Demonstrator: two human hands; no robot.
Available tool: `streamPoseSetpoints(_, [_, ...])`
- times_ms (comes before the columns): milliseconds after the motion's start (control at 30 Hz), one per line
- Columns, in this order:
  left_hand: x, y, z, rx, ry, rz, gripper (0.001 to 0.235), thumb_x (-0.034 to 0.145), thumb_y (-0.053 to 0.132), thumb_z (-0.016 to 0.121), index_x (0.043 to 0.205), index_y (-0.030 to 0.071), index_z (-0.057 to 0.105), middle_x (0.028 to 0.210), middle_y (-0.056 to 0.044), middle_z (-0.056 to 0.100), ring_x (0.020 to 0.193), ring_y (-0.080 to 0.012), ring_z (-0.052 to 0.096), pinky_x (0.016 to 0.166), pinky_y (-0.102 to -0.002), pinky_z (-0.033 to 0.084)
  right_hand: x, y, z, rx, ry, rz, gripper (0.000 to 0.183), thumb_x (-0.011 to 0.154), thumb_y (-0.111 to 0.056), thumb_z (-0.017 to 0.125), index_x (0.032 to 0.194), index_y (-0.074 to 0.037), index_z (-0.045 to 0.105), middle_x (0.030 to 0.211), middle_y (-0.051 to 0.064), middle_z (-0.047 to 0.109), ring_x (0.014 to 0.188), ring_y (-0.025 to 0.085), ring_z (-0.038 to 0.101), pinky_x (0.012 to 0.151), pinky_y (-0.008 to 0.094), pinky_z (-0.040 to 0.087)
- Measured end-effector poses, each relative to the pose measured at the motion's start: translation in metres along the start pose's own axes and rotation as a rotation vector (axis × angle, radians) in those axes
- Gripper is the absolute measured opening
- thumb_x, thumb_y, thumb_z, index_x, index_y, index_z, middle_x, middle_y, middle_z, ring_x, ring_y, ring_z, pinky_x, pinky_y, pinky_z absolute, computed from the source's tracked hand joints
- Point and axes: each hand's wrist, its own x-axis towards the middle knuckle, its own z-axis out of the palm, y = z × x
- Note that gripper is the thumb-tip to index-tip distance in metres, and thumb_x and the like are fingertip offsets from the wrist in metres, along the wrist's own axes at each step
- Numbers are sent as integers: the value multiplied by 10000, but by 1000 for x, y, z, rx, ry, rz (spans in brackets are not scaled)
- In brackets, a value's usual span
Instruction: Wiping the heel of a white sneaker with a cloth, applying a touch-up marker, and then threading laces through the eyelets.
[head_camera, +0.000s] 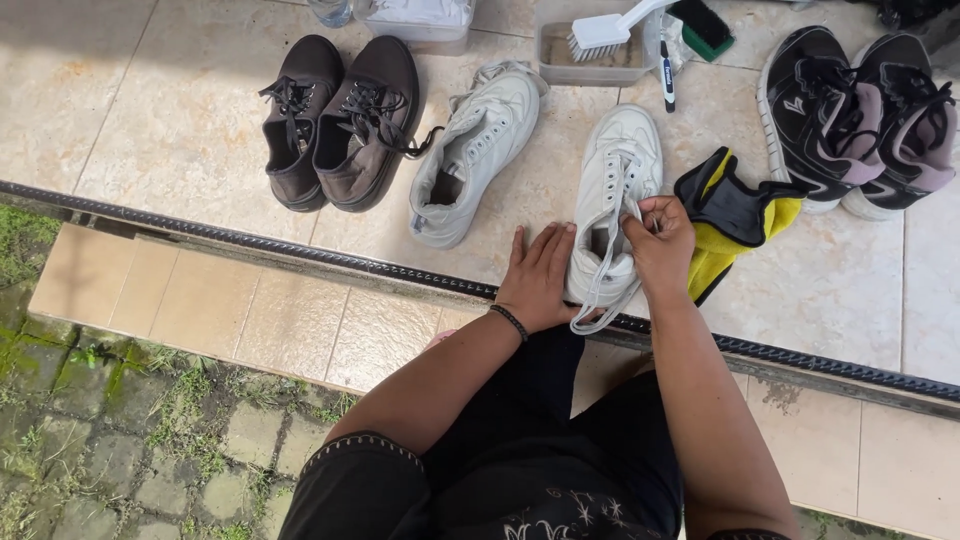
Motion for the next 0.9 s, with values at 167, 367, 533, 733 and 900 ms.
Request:
streamPoseSetpoints(167, [2,9,-11,-1,-29,-9,1301,724,779,657,1612,14,93,1508,-236,437,1452,-403,366,1208,-713,36,16,8,-19,-15,-200,9,246,822,-42,813,940,-54,599,624,1,506,582,49,473,593,204,381])
streamPoseSetpoints(367, [2,11,-12,30,30,-2,1260,734,769,637,1615,23,131,1492,-228,460,1422,-403,403,1199,-696,59,19,17,-28,115,-258,-10,294,865,-63,839,883,-71,545,589,-2,505,578,44,449,590,206,346])
streamPoseSetpoints(533, [4,13,-12,25,98,3,1236,741,772,628,1616,32,163,1475,-218,481,1395,-389,444,1197,-687,109,22,45,-36,179,-256,-36,291,898,-97,833,875,-93,542,608,-31,510,584,26,431,576,189,337])
streamPoseSetpoints(733, [3,13,-11,40,100,-8,1243,718,756,650,1615,39,171,1485,-210,478,1397,-385,456,1198,-695,134,22,59,-42,232,-268,-36,297,896,-126,846,902,-98,550,640,-37,524,565,19,440,540,174,334])
streamPoseSetpoints(900, [1,10,-6,48,98,-26,1277,685,797,643,1617,61,173,1497,-195,473,1405,-371,461,1222,-684,117,22,61,-42,233,-263,-32,279,920,-124,830,921,-101,552,662,-41,534,565,14,451,524,170,329])
